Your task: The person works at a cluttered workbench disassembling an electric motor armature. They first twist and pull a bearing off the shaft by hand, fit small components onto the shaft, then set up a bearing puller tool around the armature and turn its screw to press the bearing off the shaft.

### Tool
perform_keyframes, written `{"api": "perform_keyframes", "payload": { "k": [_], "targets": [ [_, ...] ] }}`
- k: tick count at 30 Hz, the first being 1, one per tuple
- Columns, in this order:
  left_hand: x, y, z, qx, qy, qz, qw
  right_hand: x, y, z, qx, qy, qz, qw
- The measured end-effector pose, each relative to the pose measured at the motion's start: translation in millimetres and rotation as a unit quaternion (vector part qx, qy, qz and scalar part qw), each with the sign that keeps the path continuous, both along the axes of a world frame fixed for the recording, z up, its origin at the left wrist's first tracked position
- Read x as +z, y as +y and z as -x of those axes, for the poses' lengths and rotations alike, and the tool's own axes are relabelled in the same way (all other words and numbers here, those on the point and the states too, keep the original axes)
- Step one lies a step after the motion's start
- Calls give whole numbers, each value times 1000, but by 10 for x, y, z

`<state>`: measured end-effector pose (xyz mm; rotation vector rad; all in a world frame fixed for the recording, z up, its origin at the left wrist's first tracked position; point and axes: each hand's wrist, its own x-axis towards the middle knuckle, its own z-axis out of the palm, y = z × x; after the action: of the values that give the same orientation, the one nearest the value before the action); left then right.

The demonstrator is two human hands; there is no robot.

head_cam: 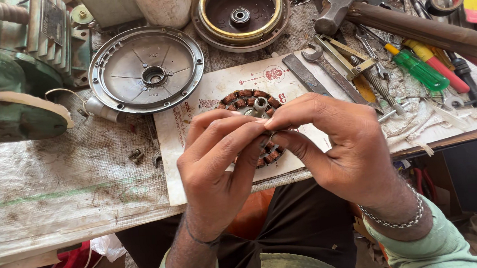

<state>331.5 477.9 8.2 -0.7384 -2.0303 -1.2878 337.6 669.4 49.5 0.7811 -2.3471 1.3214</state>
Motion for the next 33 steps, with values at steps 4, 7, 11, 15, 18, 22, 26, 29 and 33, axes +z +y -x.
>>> {"api": "perform_keyframes", "payload": {
  "k": [4, 7, 11, 15, 18, 22, 26, 29, 33],
  "targets": [
    [20, -23, 8, 0, -7, 13, 1000, -13, 12, 7, -10, -3, -6, 1000],
    [10, -24, 22, -1, -4, 22, 1000, -26, 22, 12, -14, -7, -14, 1000],
    [-19, -1, 32, -18, -9, 3, 1000, -35, 51, 13, -6, -14, -14, 1000],
    [-18, -35, 16, -87, -63, -30, 994, -23, 105, 25, 53, 14, -13, 998],
    [-13, -84, 25, -177, -144, -76, 971, -7, 134, 23, 89, 39, -21, 995],
    [-18, -112, 27, -221, -191, -73, 954, 9, 131, 17, 102, 37, -26, 994],
    [31, -148, -8, -67, -116, 2, 991, 13, 88, 38, 43, 69, -48, 995],
    [137, -320, -60, 123, -52, 97, 986, 2, 60, 79, -36, 116, -100, 988],
    [269, -708, -175, 262, -123, 226, 930, -22, 57, 149, -51, 127, -136, 981]
  ]
}}
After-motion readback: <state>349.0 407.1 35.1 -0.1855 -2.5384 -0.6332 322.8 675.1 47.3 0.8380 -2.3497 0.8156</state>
